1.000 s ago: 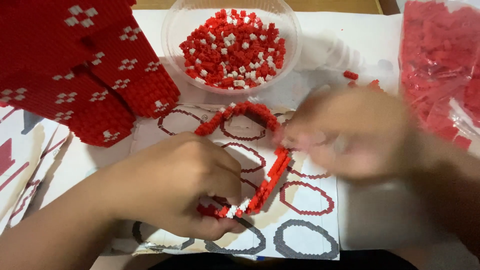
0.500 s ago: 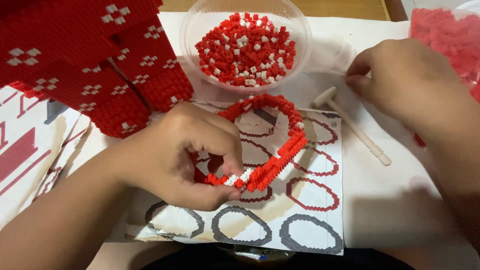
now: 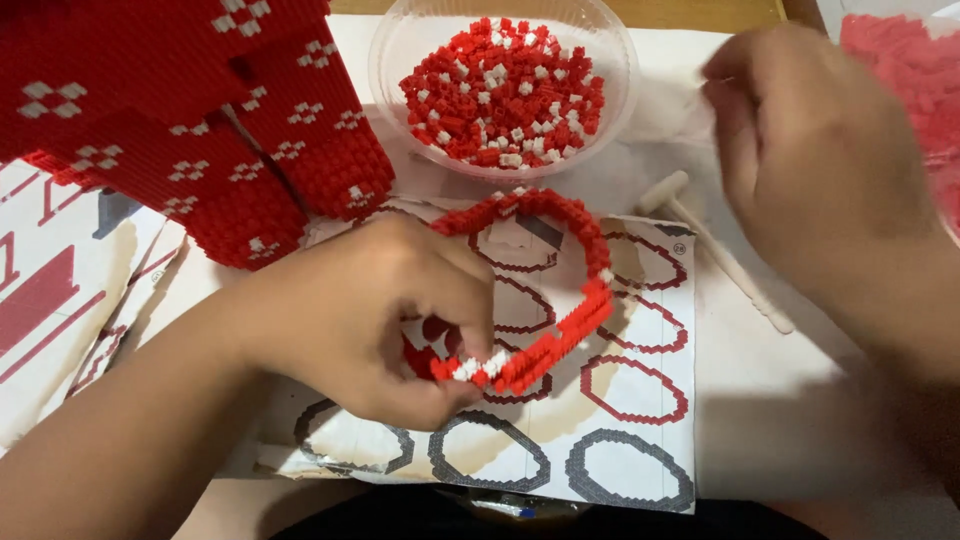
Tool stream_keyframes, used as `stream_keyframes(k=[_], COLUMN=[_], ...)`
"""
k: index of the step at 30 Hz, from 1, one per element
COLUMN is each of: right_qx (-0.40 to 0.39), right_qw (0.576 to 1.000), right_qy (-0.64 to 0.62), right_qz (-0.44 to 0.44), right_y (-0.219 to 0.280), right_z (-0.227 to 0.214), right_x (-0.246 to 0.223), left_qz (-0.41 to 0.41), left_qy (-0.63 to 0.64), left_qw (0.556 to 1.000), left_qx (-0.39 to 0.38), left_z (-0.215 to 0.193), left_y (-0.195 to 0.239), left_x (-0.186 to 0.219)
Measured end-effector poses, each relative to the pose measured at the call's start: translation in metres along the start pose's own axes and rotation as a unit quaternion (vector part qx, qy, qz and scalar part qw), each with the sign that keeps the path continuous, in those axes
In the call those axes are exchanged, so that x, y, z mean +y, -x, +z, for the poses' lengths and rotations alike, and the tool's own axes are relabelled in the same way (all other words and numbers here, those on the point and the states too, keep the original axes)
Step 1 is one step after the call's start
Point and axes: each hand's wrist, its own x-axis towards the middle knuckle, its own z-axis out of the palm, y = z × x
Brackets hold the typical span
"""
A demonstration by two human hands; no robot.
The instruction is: Assembling a circular structure using small interlocking plastic building blocks on a craft table.
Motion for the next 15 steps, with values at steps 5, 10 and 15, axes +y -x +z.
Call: stream_keyframes(k=[5, 10, 15], right_qx=[-0.089, -0.106, -0.142], right_qw=[0.984, 0.860, 0.830], right_qy=[-0.127, -0.330, -0.376], right_qz=[-0.085, -0.375, -0.386], right_y=[0.000, 0.008, 0.006], right_z=[-0.011, -0.018, -0.013], right_x=[-0.040, -0.069, -0.086], left_qz=[-0.046, -0.067, -0.063], left_qy=[-0.064, -0.118, -0.130], left_qw=[0.995, 0.984, 0.983], left_qx=[-0.062, -0.115, -0.117], left_z=[0.007, 0.010, 0.011], left_y=[-0.002, -0.001, -0.001], left_x=[0.000, -0.003, -0.003])
